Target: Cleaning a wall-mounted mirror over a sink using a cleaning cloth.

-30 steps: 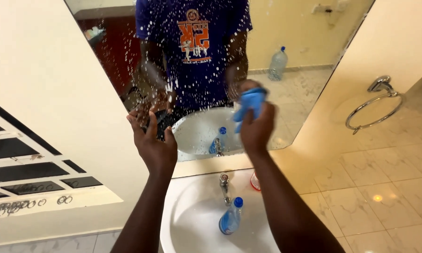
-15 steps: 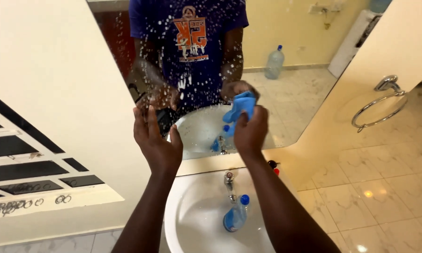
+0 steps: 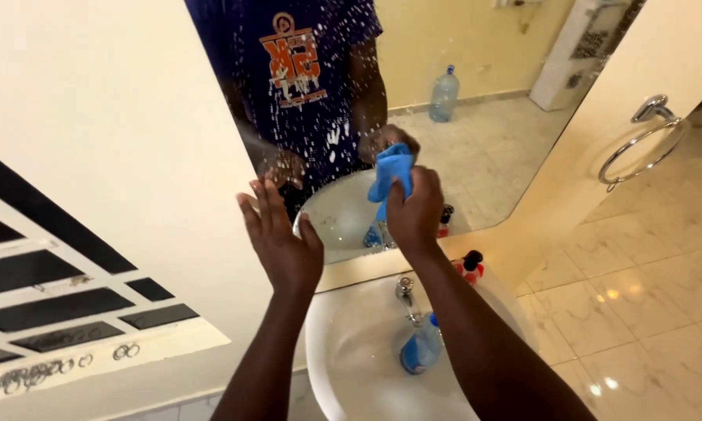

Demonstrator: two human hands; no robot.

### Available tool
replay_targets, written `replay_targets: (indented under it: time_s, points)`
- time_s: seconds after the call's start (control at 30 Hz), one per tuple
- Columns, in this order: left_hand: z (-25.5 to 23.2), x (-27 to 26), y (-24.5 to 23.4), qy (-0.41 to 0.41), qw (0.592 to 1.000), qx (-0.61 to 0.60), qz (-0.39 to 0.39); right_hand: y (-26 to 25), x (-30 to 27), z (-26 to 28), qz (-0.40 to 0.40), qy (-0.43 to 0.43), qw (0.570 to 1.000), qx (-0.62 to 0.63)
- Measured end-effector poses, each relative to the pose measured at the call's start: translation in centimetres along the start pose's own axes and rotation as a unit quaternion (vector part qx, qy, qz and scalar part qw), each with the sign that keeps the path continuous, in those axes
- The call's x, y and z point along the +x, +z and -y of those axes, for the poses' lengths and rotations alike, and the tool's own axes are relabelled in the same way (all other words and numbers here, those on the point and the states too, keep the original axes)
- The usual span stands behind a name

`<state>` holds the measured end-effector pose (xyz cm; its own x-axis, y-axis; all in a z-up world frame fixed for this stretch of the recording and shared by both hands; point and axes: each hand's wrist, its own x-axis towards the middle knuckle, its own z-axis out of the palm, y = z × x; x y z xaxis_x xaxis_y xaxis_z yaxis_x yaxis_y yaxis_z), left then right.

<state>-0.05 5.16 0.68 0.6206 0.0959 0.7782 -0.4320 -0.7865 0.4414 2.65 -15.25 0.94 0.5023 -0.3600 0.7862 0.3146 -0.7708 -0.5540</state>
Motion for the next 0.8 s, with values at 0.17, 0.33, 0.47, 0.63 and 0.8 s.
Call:
replay_targets:
  time_s: [0.17,0.33,0.47,0.63,0.8]
  points:
    - [-0.2,-0.2,-0.2,-0.014,0.999,-0.023,0.031,0.6,-1.4,1.5,0.071,-0.001,0.997,0.034]
    - [-0.2,-0.3,0.4,-0.023,0.998,0.022,0.048,-0.7,1.0,-3.0,0.010,-0.047,0.999,-0.004]
    - [-1.4,-0.7,0.4,-0.040,0.997,0.038,0.050,-3.5,3.0,-5.5,-0.026,-0.014,0.999,-0.029]
    - [-3.7,-0.3,0.8,0.001,0.994,0.093,0.055,-1.0,1.6,-6.4,-0.015,-0.018,0.999,0.029]
    - [-3.7,0.0,1.4,0.011,0.993,0.088,0.082,-0.3,0.2,-4.3,0.096,-0.001,0.992,0.085]
